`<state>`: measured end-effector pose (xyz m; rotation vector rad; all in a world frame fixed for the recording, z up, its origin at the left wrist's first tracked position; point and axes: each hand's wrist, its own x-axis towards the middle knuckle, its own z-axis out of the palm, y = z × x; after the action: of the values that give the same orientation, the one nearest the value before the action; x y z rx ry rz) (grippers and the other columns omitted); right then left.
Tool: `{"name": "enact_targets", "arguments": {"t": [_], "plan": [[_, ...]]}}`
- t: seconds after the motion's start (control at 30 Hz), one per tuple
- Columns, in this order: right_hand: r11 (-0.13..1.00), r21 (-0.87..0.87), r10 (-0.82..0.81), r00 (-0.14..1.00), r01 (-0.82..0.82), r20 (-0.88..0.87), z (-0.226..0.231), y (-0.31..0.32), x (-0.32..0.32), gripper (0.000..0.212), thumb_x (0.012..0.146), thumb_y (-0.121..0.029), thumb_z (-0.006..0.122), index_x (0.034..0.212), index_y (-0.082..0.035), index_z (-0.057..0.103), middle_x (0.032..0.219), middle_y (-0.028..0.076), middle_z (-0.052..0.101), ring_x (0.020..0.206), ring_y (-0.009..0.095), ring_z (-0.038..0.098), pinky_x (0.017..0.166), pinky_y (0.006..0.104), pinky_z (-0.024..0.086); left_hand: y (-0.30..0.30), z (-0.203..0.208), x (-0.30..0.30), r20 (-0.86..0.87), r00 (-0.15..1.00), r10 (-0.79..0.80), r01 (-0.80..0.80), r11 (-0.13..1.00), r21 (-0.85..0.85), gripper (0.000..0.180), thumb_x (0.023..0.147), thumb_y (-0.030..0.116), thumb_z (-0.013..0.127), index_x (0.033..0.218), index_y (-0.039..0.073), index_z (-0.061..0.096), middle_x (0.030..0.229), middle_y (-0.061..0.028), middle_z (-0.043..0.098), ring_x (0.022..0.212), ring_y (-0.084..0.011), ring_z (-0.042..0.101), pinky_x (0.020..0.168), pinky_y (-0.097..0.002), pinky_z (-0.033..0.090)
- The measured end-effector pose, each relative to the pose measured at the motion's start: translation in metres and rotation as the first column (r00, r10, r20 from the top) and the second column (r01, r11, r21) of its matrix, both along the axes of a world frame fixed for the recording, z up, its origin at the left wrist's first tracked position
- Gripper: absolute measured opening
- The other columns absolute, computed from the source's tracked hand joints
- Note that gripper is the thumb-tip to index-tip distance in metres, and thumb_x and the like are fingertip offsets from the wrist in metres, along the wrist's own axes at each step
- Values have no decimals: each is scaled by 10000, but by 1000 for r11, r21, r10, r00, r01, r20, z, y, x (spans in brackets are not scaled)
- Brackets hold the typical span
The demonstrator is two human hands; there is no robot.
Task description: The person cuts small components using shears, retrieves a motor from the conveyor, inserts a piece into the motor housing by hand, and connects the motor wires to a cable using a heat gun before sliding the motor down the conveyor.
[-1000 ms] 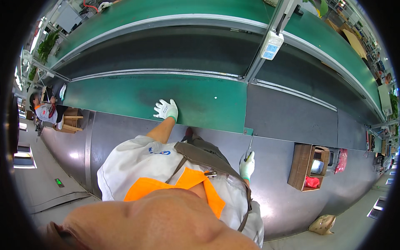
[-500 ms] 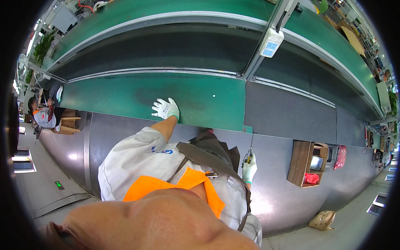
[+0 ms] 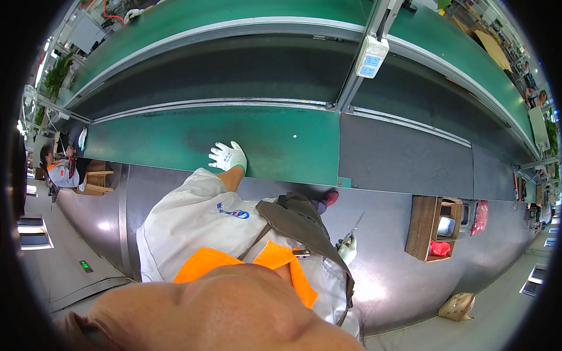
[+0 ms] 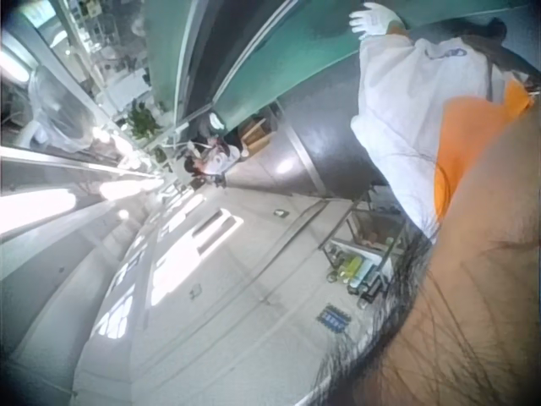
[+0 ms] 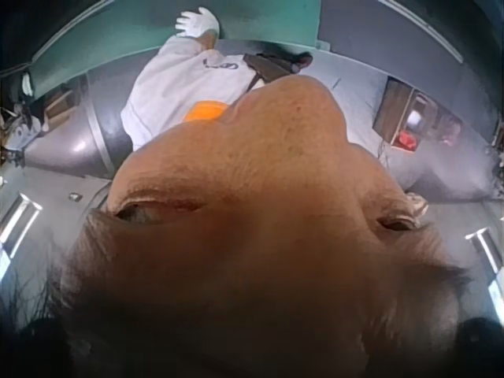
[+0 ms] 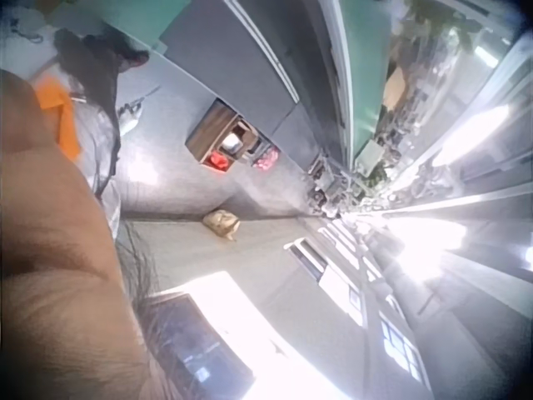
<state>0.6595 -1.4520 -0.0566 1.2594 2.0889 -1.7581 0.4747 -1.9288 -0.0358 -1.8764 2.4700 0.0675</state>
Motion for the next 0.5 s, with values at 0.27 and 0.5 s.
{"name": "enact_targets", "arguments": {"t": [0.27, 0.5], "plan": [[928, 356, 194, 957, -108, -214, 28, 9, -70, 586, 863, 46, 577, 1440, -36, 519, 1003, 124, 717, 739, 191, 689, 704, 330, 559, -10, -26, 0, -51, 999, -8, 6, 999, -34, 710, 1019, 537, 393, 1561, 79, 365, 1600, -195, 354, 1475, -424, 298, 1181, -675, 211], [835, 452, 406, 906, -314, -120, 6, -42, -105, 630, 840, -17, 616, 1460, -50, 515, 1188, 189, 712, 953, 263, 726, 869, 362, 549, -4, -10, -1, -29, 999, -21, 21, 1000, -18, 711, 1031, 534, 366, 1569, 69, 348, 1608, -208, 337, 1475, -437, 296, 1201, -589, 253]]}}
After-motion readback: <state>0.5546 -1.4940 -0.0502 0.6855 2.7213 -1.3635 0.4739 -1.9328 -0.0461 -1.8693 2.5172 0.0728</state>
